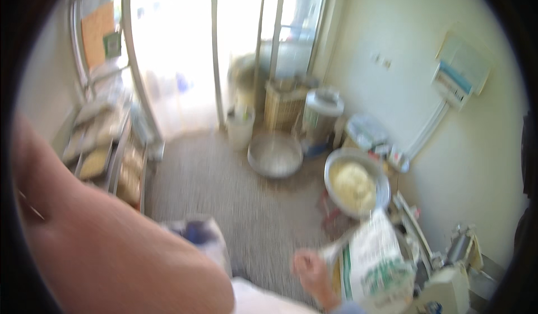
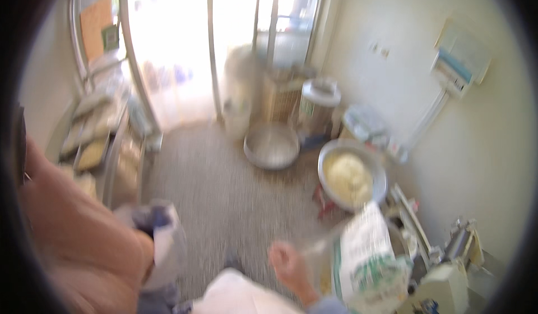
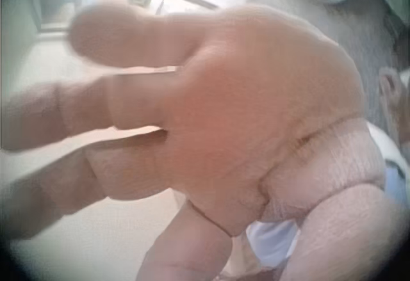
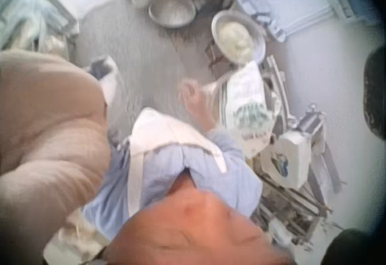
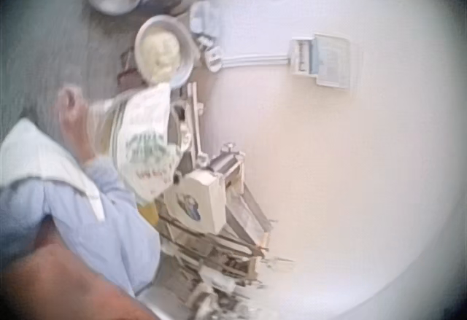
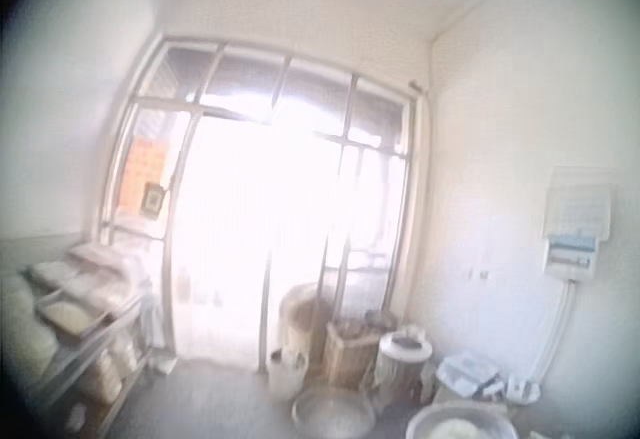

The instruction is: The person scoops flour from a large sack into a metal bowl, weighs it on a digital scale, and pours it into a mixing bowl. They then add a small packet of powder and a measured amount of water to the mixing bowl.

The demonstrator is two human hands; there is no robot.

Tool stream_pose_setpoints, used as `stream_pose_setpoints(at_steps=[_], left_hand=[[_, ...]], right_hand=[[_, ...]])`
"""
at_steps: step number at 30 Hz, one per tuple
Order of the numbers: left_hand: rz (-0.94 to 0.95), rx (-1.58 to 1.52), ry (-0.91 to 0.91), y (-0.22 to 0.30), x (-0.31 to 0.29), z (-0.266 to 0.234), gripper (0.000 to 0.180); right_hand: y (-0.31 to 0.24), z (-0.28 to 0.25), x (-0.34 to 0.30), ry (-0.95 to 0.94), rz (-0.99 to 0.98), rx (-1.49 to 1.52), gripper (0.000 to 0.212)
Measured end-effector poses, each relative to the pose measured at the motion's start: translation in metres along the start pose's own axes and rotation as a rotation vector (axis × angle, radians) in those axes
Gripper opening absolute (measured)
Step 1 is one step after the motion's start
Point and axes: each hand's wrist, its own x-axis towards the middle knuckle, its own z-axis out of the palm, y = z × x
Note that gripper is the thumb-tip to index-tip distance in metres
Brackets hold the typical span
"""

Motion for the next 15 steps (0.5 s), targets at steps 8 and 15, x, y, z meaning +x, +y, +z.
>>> stream_pose_setpoints(at_steps=[8,15], left_hand=[[0.097,-0.29,0.09,-0.214,-0.034,-0.016,0.043],[-0.178,-0.393,0.072,-0.305,-0.146,0.088,0.043]], right_hand=[[-0.021,0.013,0.139,0.276,-0.071,0.133,0.019],[0.034,-0.069,0.23,0.385,0.071,0.215,0.017]])
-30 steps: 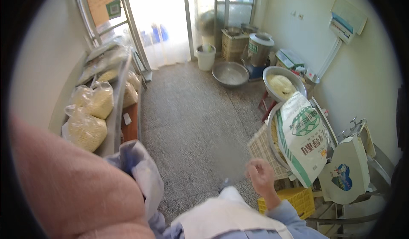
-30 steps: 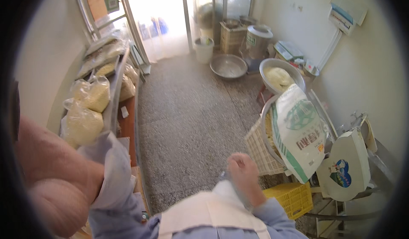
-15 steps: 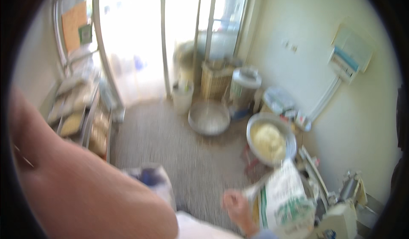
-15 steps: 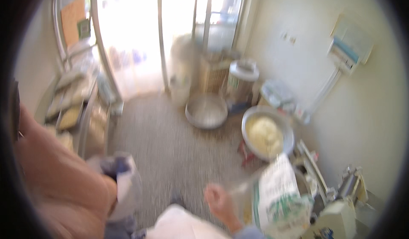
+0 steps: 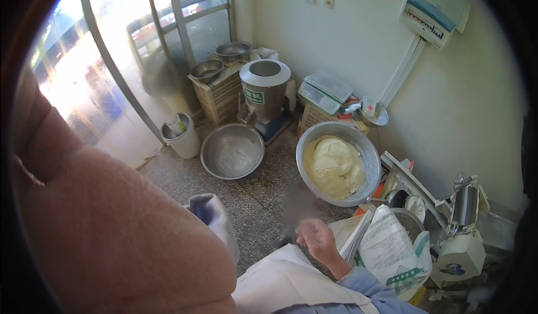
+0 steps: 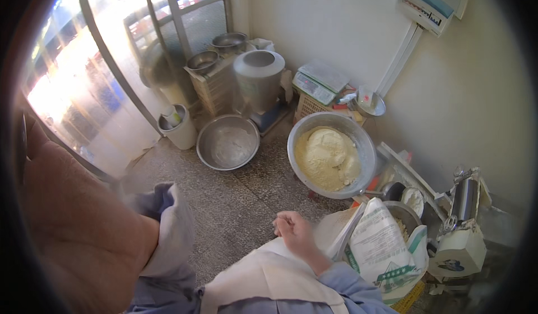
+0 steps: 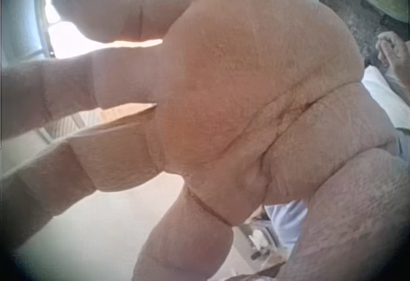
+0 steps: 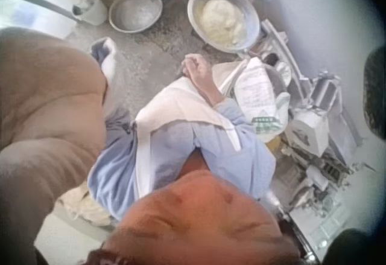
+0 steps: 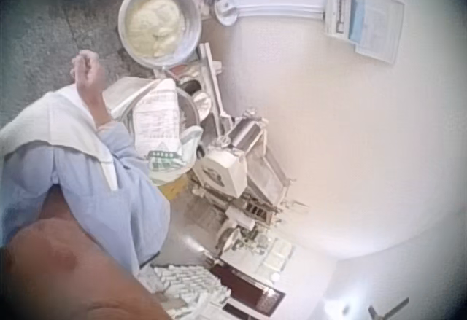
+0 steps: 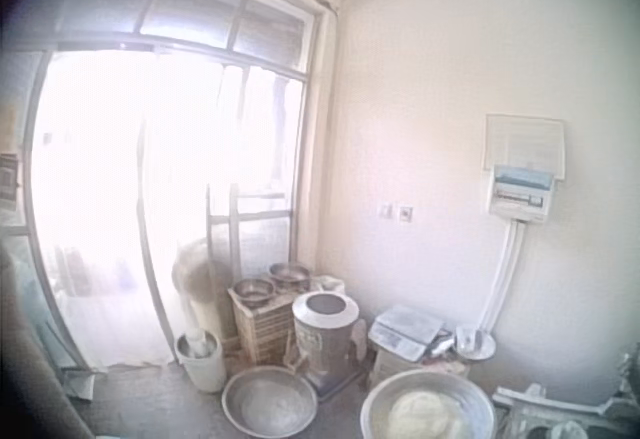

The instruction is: The person scoops flour from a large sack into a metal bowl, weighs it on a digital scale, and pours it into a mixing bowl. They then add a small packet of powder and a measured amount of water to the mixing bowl.

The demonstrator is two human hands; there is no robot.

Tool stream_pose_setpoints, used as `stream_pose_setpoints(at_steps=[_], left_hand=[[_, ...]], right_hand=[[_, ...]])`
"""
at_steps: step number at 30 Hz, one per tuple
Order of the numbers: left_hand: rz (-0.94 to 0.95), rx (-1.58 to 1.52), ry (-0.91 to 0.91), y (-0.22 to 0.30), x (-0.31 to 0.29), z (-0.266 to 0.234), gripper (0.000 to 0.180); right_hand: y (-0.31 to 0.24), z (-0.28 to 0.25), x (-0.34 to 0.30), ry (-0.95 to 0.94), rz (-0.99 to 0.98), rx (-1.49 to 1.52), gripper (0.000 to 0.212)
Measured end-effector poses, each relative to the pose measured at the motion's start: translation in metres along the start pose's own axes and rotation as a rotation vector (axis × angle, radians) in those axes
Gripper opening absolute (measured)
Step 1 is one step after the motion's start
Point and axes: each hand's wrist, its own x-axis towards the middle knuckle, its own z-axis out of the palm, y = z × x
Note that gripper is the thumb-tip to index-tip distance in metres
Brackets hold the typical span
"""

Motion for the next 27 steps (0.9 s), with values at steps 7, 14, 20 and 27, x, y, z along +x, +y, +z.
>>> stream_pose_setpoints(at_steps=[7,14,20,27], left_hand=[[-0.084,0.033,0.015,-0.128,-0.027,0.031,0.042],[-0.312,0.672,-0.022,-0.225,-0.099,-0.026,0.044],[-1.034,0.896,0.05,-0.295,-0.228,-0.138,0.035],[-1.492,0.753,0.232,-0.378,-0.31,-0.233,0.033]], right_hand=[[-0.004,-0.057,0.16,0.045,-0.048,-0.056,0.019],[0.008,-0.064,0.275,0.072,-0.071,-0.024,0.023],[0.016,-0.056,0.384,0.223,0.003,-0.002,0.025],[0.022,-0.071,0.486,0.484,0.041,-0.137,0.026]])
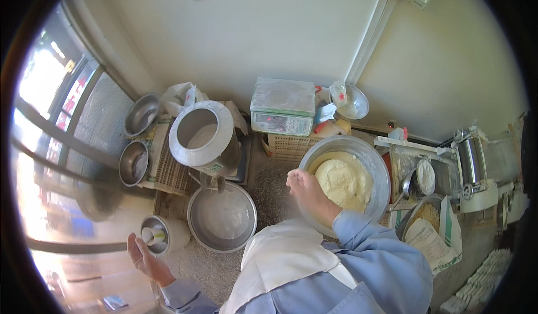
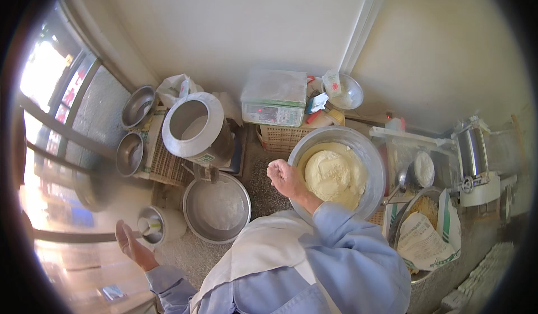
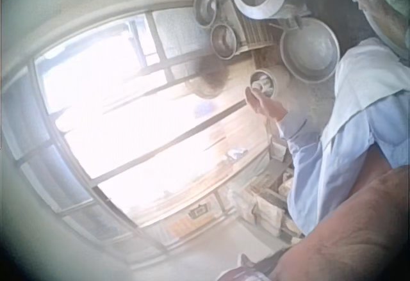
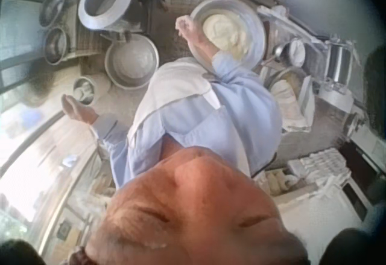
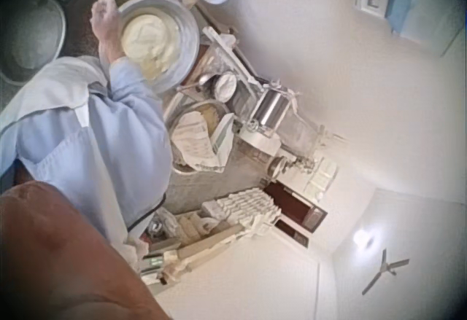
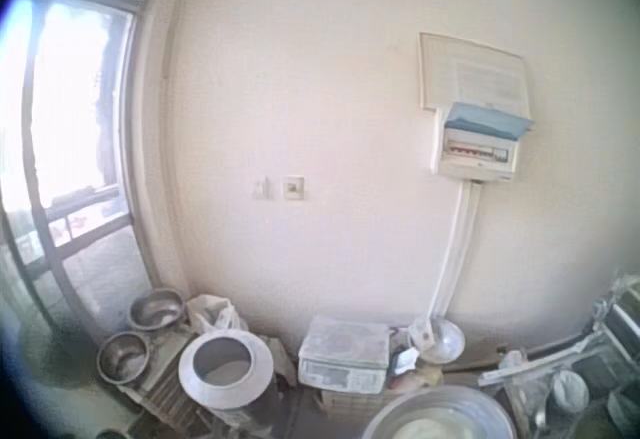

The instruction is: The person scoops flour from a large sack into a metal bowl, weighs it on a digital scale, and pours it into a mixing bowl. They then add a small packet of powder and a measured amount of water to the mixing bowl.

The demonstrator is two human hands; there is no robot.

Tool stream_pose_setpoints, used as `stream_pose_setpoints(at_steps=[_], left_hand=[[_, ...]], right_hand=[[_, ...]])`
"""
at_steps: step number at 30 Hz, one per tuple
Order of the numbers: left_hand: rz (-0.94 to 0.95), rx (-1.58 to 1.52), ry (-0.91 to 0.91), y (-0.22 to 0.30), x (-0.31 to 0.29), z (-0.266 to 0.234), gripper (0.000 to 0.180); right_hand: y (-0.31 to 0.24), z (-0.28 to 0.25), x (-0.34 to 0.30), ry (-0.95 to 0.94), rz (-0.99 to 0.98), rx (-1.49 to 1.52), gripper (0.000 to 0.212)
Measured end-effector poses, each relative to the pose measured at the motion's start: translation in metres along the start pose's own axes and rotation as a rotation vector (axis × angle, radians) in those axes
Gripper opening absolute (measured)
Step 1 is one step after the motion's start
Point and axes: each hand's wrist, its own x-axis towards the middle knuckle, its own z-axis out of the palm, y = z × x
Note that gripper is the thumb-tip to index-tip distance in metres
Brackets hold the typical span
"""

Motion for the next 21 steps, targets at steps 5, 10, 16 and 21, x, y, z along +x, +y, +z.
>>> stream_pose_setpoints(at_steps=[5,10,16,21], left_hand=[[-0.034,0.003,-0.075,-0.027,0.047,0.024,0.032],[-0.144,0.122,-0.055,-0.043,0.07,0.063,0.032],[-0.224,0.252,-0.019,-0.06,0.096,0.119,0.031],[-0.306,0.359,-0.051,-0.065,0.112,0.2,0.029]], right_hand=[[0.042,-0.02,0.082,0.238,-0.053,-0.128,0.025],[0.093,-0.105,0.183,0.573,0.073,-0.331,0.022],[0.15,-0.227,0.324,0.845,0.271,-0.801,0.031],[0.205,-0.285,0.404,0.776,0.439,-0.989,0.036]])
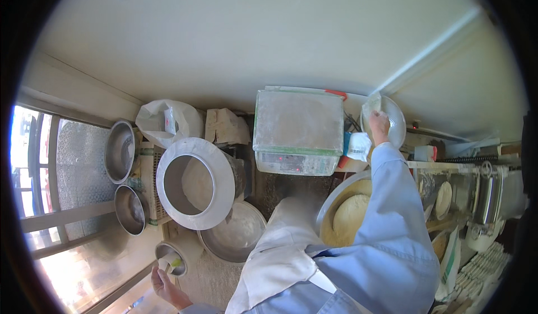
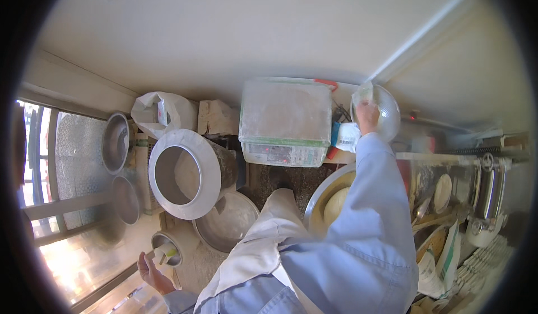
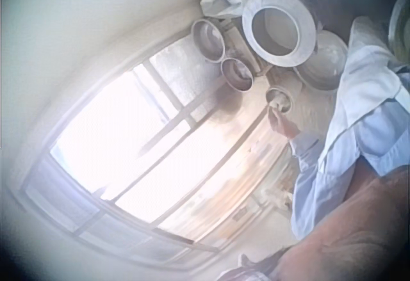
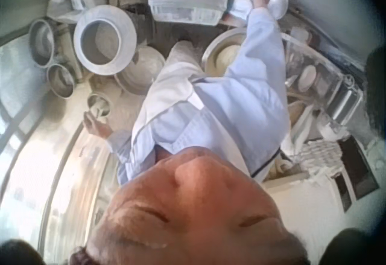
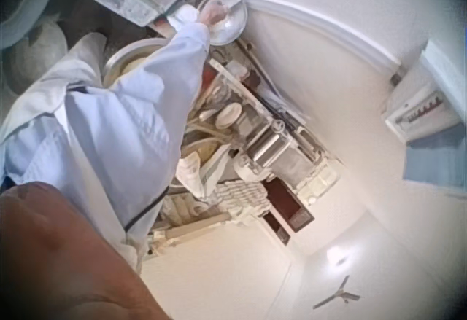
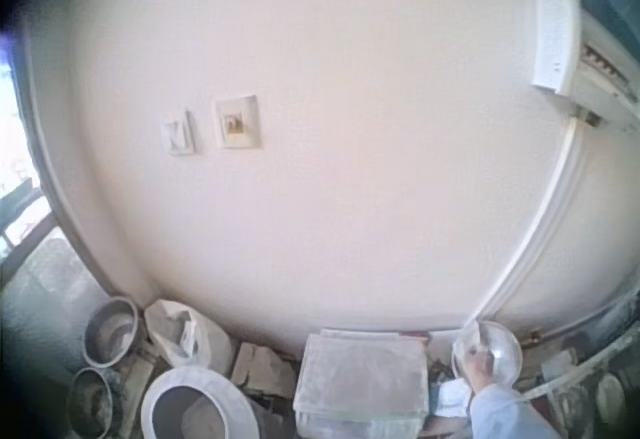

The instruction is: The person scoops flour from a large sack into a metal bowl, weighs it on a digital scale, and pours it into a mixing bowl. They then add a small packet of powder and a measured amount of water to the mixing bowl.

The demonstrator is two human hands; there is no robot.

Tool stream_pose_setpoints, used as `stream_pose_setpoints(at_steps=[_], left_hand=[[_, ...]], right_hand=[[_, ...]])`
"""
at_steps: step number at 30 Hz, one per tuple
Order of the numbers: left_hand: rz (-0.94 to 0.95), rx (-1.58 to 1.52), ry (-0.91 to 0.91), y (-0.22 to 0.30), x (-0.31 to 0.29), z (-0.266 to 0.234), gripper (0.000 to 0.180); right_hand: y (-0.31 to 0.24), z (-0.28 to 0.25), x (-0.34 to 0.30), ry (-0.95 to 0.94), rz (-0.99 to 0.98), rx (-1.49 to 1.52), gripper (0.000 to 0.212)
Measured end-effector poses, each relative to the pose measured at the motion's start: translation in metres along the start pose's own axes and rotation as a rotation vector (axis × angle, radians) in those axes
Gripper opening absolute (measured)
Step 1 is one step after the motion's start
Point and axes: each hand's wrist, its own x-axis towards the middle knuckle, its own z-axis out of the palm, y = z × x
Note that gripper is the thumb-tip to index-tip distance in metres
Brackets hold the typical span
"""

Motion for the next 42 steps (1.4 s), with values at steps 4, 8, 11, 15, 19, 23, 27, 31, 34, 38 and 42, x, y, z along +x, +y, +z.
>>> stream_pose_setpoints(at_steps=[4,8,11,15,19,23,27,31,34,38,42], left_hand=[[0.101,0.174,-0.111,0.022,0.006,0.047,0.028],[0.059,0.243,-0.042,0.028,0.015,0.064,0.021],[0.099,0.243,-0.05,0.025,0.02,0.069,0.019],[0.097,0.171,-0.108,0.019,0.023,0.078,0.019],[0.079,0.113,-0.12,0.012,0.025,0.081,0.018],[0.11,-0.046,-0.162,-0.002,0.023,0.069,0.017],[0.086,-0.125,-0.21,-0.017,0.018,0.05,0.02],[0.284,-0.003,-0.294,-0.017,0.005,0.036,0.034],[0.426,0.008,-0.396,-0.005,-0.004,0.035,0.05],[0.603,-0.02,-0.515,0.02,-0.011,0.041,0.082],[0.652,-0.177,-0.431,0.038,-0.016,0.052,0.088]], right_hand=[[0.018,0.048,0.057,-0.338,-0.117,-0.141,0.053],[0.046,0.063,0.094,-0.397,-0.27,-0.041,0.055],[0.064,0.056,0.105,-0.388,-0.278,-0.698,0.039],[0.082,0.015,0.099,-0.346,-0.068,-0.195,0.041],[0.069,-0.032,0.081,-0.087,0.062,-0.12,0.031],[0.009,-0.088,0.053,-0.037,0.146,0.212,0.028],[-0.075,-0.16,-0.002,-0.091,0.047,0.55,0.028],[-0.159,-0.211,-0.082,-0.25,-0.098,0.841,0.022],[-0.224,-0.225,-0.152,-0.327,-0.234,0.859,0.022],[-0.298,-0.231,-0.264,-0.584,-0.376,0.99,0.02],[-0.349,-0.237,-0.374,-1.02,-0.596,1.087,0.015]])
